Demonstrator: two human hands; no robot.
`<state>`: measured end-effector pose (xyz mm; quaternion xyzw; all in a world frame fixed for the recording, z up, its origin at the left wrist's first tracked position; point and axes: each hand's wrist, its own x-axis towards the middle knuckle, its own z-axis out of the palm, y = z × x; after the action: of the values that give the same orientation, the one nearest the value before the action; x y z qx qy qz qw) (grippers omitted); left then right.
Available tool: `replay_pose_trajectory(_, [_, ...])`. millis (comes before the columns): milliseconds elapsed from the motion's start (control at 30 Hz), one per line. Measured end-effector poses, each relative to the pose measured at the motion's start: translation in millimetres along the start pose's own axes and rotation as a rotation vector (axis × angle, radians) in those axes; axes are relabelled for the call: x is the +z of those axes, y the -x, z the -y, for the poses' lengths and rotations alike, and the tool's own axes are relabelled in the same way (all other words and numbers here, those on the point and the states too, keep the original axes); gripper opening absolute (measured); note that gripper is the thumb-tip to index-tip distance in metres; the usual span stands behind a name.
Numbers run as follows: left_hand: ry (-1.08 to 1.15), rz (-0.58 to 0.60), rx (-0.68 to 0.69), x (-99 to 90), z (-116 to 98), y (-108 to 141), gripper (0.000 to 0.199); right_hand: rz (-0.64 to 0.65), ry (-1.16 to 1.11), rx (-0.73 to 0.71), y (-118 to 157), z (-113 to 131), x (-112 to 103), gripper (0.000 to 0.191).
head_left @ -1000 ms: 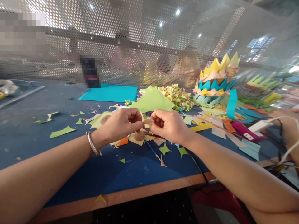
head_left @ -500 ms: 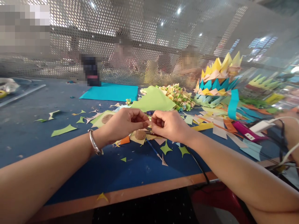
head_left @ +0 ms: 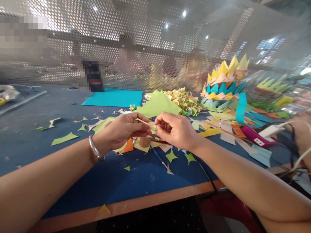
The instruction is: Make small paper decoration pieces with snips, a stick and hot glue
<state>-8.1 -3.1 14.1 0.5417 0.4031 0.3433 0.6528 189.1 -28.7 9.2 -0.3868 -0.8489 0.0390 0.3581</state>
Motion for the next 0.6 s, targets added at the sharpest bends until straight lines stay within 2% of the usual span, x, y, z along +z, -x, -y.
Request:
replay_pose_trajectory(200, [0.079, 0.037, -0.056, 2.7, -3.6, 2.9, 0.009, 0.060, 0.056, -0.088, -0.1, 2.3, 0.4, 0.018])
replay_pose_trajectory(300, [0.084, 0.066, -0.067, 4.5, -4.0, 4.5, 0.010, 0.055, 0.077, -0.114, -0.3, 1.8, 0.8, 0.016])
replay_pose_trajectory(467, [0.107, 0.030, -0.073, 4.9, -3.3, 5.1, 0.016, 0.028, 0.106, -0.185, -0.9, 0.8, 0.3, 0.015])
replay_pose_trajectory(600, [0.080, 0.027, -0.046, 3.9, -1.7, 4.8, 0.011, 0.037, 0.121, -0.185, -0.9, 1.0, 0.5, 0.014])
